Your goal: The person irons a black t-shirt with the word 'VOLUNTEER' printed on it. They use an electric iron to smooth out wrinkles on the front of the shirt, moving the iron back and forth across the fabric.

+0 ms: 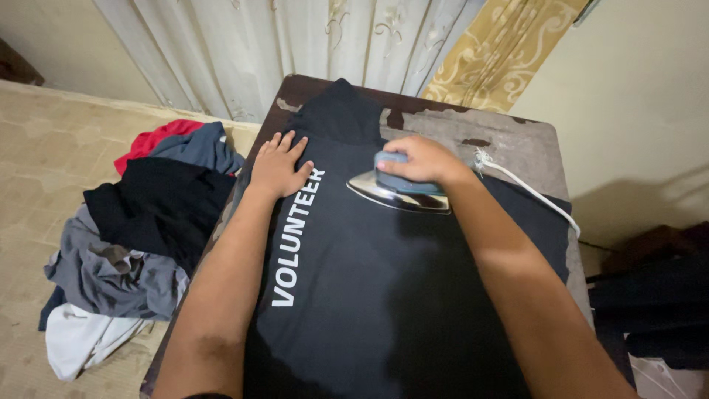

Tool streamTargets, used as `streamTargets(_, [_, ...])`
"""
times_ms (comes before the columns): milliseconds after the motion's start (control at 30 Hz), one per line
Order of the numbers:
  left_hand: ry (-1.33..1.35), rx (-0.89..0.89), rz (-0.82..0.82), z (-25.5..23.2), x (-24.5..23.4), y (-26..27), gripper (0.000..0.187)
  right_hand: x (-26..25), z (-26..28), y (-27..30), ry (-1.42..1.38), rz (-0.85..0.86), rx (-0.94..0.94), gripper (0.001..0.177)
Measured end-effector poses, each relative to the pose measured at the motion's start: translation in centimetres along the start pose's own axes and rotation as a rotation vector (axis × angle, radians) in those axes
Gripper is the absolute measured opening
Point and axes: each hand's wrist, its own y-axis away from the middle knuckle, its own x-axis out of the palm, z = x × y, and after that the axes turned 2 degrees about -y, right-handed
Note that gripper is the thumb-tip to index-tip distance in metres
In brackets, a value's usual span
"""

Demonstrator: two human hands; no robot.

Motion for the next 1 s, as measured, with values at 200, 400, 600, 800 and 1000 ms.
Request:
streamTargets(200, [-0.003, 0.032, -0.008, 0.3, 0.0, 0.0, 0.068, 0.2, 1.0, -1.3, -0.034, -0.114, 0.116, 0.043])
streamTargets(400, [-0.023, 0.014, -0.011, 0.1, 0.0, 0.1, 0.067, 0.0, 0.3, -0.8, -0.030, -0.052, 0.032, 0.046])
streamTargets(600, [-0.025, -0.008, 0.001, 0.0, 0.2, -0.1, 0.069, -0.1, 0.0, -0.1, -0.032, 0.084, -0.135, 0.046])
streamTargets(800, [-0.031, -0.009, 0.015, 0.0, 0.1, -0.2, 0.069, 0.8, 2.7, -1.2, 0.100, -0.041, 0.047, 0.046])
streamTargets(1000, [-0.011, -0.020, 0.016, -0.3, -0.3, 0.0, 0.069, 1.2, 2.1, -2.3, 0.040, -0.098, -0.027, 0.048])
